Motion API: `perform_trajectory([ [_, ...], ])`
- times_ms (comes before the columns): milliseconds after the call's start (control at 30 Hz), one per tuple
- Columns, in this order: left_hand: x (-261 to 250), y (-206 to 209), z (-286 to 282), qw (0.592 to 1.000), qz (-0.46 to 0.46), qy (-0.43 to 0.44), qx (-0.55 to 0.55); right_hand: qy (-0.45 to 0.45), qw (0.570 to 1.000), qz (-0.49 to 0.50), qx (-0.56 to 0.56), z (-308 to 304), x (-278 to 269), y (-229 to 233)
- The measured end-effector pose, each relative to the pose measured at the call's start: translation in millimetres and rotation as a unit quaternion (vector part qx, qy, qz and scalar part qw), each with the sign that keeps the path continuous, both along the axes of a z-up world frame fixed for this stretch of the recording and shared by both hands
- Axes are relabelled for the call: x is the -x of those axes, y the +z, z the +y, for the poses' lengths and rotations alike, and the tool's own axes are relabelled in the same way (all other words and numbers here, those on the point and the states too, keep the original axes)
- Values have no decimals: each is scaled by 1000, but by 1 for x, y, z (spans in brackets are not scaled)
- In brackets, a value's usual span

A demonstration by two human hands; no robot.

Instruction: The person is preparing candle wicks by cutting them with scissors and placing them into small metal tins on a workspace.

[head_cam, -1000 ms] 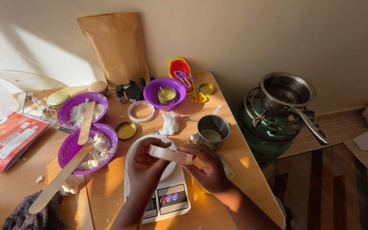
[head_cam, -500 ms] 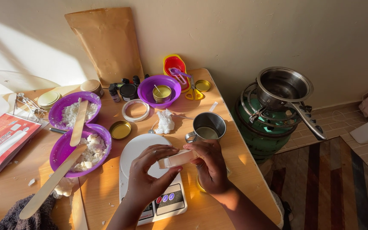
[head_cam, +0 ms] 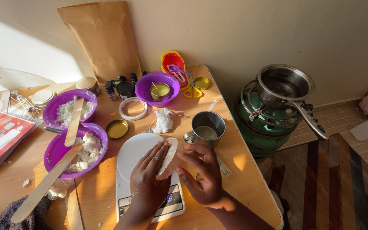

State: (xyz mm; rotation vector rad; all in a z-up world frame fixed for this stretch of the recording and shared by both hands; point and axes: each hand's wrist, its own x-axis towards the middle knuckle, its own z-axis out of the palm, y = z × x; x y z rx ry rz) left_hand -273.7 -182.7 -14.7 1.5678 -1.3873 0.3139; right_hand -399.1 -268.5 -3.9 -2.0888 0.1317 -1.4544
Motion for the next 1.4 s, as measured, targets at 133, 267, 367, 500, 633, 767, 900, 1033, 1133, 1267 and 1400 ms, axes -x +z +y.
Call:
perform_trajectory([
  [133, -2, 4, 0, 999, -34, 11, 24, -24, 999, 19, 40, 2, 1, -1],
  [267, -7, -3, -1, 996, -77, 49, -4, -38, 999, 16, 21, 6, -2, -2],
  [367, -8, -5, -1, 992, -109, 68, -4, -27, 999, 3, -28, 9, -5, 3],
  [500, -7, -5, -1, 990, -123, 70, -10, -3, 994, 23, -102, 9, -5, 6],
  [633, -7, -7, -2, 989, -127, 79, -18, 20, 992, 23, -121, 12, -7, 9],
  [767, -6, -5, -2, 985, -140, 99, -5, -9, 998, 14, -68, 14, -7, 15],
  [900, -3, -6, -2, 981, -148, 123, -8, -28, 1000, 0, 5, 16, -6, 25],
  [1033, -1, -3, -1, 980, -154, 128, 8, -43, 998, -20, 34, 16, -6, 16],
  [1133, 0, -2, 0, 980, -150, 127, 8, -48, 997, -37, 49, 17, -6, 15],
  [1267, 2, -3, -1, 982, -141, 124, 20, -43, 996, -30, 71, 18, -3, 15],
  [1400, 3, -2, 0, 982, -136, 128, 21, -50, 993, -26, 107, 21, -2, 14],
])
